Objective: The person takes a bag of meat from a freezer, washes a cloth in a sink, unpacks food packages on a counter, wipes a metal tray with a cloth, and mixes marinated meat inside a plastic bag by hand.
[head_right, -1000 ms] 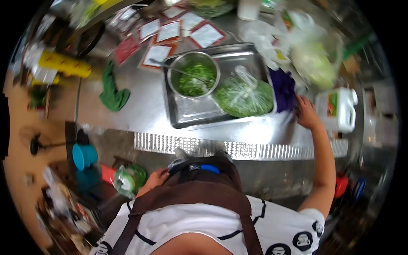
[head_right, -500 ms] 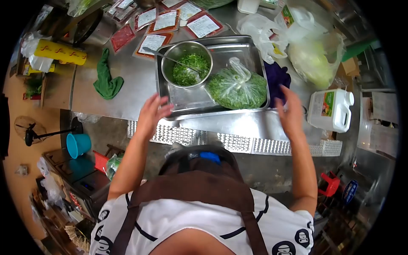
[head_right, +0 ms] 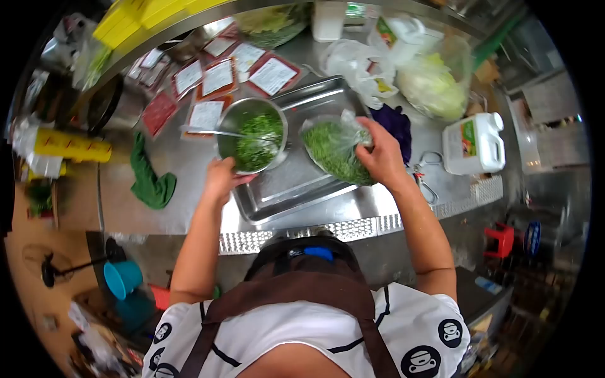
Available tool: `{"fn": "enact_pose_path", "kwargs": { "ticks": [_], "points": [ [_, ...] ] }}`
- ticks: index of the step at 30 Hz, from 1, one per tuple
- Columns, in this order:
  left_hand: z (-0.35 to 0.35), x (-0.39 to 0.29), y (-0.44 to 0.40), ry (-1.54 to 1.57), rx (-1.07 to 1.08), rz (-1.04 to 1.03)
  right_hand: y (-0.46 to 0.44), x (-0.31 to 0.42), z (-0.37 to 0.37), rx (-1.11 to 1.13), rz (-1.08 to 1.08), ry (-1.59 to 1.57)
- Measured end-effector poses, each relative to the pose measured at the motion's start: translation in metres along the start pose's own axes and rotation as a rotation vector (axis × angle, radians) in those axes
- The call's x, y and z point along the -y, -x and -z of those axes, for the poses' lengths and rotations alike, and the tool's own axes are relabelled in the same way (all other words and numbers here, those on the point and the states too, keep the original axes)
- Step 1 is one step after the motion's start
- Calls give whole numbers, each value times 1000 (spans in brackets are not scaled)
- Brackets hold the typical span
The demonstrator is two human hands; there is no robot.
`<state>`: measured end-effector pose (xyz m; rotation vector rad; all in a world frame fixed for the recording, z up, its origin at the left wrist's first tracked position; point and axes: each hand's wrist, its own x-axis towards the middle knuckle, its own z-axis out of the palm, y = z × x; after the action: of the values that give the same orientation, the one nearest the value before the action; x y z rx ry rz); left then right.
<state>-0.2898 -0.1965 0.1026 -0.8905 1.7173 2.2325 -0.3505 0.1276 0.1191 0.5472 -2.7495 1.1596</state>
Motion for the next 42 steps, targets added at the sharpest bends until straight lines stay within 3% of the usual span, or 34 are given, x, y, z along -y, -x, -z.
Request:
{"fn": "enact_pose_path", "kwargs": {
  "ticks": [3,4,6,12,17,19,21,22,25,27,29,31,32,33,36,38,39,42],
  "points": [
    [42,-18,9,27,51,-61,-1,4,27,-223,-323,-107],
    [56,-31,19,-40,49,-82,-4,7,31,-360,-233,-169],
    [96,-37,23,-85,-2,-76,-13,17,41,-475,-264,-143],
    [167,-24,43,-102,-265,-92,-59,14,29,-517,-54,104],
    [199,20,30,-15,-383,-27,-109,-13,16,-458,-179,81],
    [196,26,34,3,-366,11,-120,-22,11,-461,-183,99],
    [180,34,44,267,-362,-125,-125,-38,12,-565,-141,129],
    [174,40,52,270,-309,-47,-127,-48,17,-580,-143,210],
    [131,64,71,178,-304,72,-126,-78,24,-633,-168,317],
    [108,79,61,-68,-90,114,-118,-86,30,-465,-413,315],
    [78,87,34,-224,-67,-78,-93,-100,32,-636,-3,435],
    [55,80,11,-368,-75,-89,-46,-78,40,-550,26,540],
    [50,78,0,-590,-54,-68,-20,-77,38,-424,-156,378],
    [46,80,-3,-591,-52,-75,0,-84,32,-295,-322,210],
    [38,82,-7,-336,-130,-66,30,-120,8,-204,-442,212],
    [40,75,8,-264,-95,-45,28,-130,-5,-207,-222,340],
    [40,69,20,-180,-56,-16,24,-128,-4,-208,-221,322],
    [24,56,59,-167,-101,-29,12,-131,-5,-55,-409,343]
  ]
}}
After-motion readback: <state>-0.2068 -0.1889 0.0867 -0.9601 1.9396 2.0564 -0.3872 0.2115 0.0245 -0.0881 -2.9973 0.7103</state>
